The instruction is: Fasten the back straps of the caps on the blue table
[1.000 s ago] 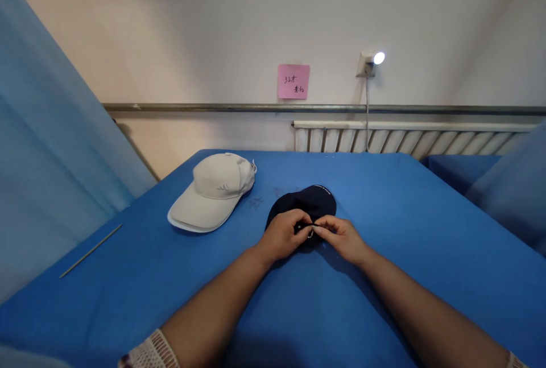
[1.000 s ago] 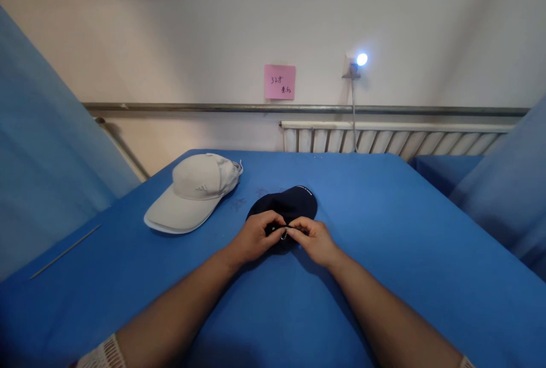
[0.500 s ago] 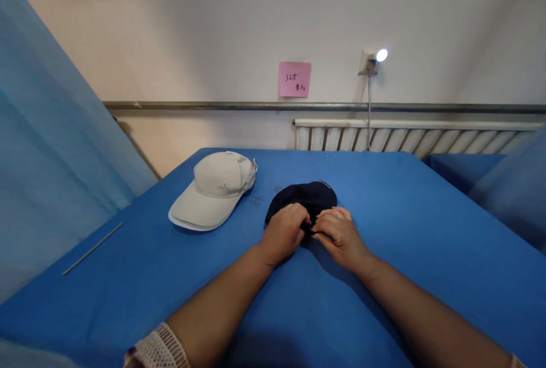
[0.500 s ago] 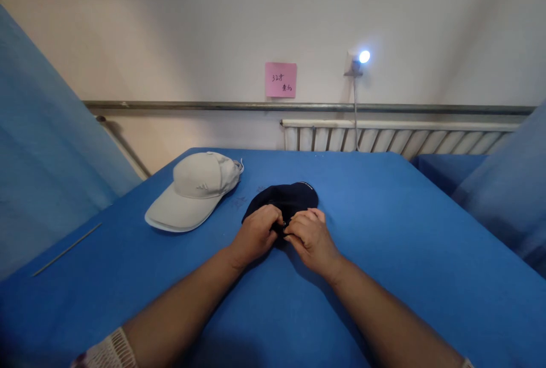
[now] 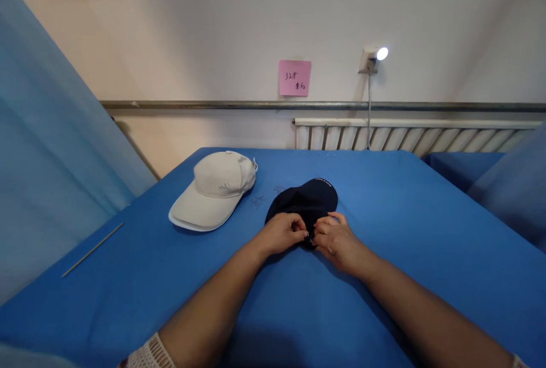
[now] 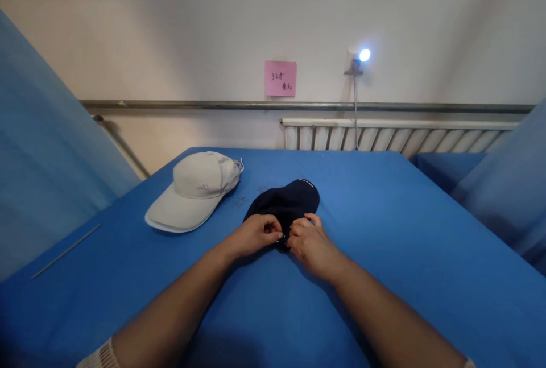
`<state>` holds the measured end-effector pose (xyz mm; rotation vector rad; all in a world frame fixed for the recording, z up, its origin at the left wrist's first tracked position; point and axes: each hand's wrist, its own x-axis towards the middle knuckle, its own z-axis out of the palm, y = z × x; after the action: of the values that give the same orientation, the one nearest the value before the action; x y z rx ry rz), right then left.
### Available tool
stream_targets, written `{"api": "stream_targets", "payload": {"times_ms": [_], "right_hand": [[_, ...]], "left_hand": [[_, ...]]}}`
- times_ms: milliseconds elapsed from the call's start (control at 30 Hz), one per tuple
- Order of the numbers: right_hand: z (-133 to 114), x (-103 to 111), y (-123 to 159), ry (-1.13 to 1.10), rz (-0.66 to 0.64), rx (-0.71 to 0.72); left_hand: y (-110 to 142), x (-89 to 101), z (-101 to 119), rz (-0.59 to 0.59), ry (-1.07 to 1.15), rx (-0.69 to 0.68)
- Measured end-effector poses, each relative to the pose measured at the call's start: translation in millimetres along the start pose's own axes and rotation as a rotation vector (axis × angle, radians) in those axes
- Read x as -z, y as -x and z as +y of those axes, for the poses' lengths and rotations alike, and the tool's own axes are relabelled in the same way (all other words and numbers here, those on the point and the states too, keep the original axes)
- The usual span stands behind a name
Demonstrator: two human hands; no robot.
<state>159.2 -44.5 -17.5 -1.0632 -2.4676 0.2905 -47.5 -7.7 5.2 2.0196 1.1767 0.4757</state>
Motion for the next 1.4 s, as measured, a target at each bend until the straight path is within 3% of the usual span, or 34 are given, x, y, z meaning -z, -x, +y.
{"api": "stream_targets", "payload": {"times_ms": [300, 600, 900, 1067, 1233, 1400], "right_hand": [[3, -5, 1, 0.020, -0.022, 0.026], [5, 1, 2, -0.022, -0.041, -0.012], [6, 2, 1, -0.029, 0.012, -0.002], [8, 0, 1, -0.041, 0.027, 0.002], [7, 1, 1, -0.028, 0.026, -0.003], [5, 4, 1, 0.004, 0.011, 0.000]], "left_hand": [[3, -7.6, 3, -0.075, -0.067, 0.082], [-6, -7.4, -7, -0.088, 0.374, 0.100], [-8, -12.0, -5, -0.055, 0.517, 0.102], [-6, -11.3, 0, 0.028, 0.443, 0.131], [-2, -2.4, 6, -0.072, 0.234, 0.044], [2, 3.3, 9, -0.082, 0.065, 0.013]]}}
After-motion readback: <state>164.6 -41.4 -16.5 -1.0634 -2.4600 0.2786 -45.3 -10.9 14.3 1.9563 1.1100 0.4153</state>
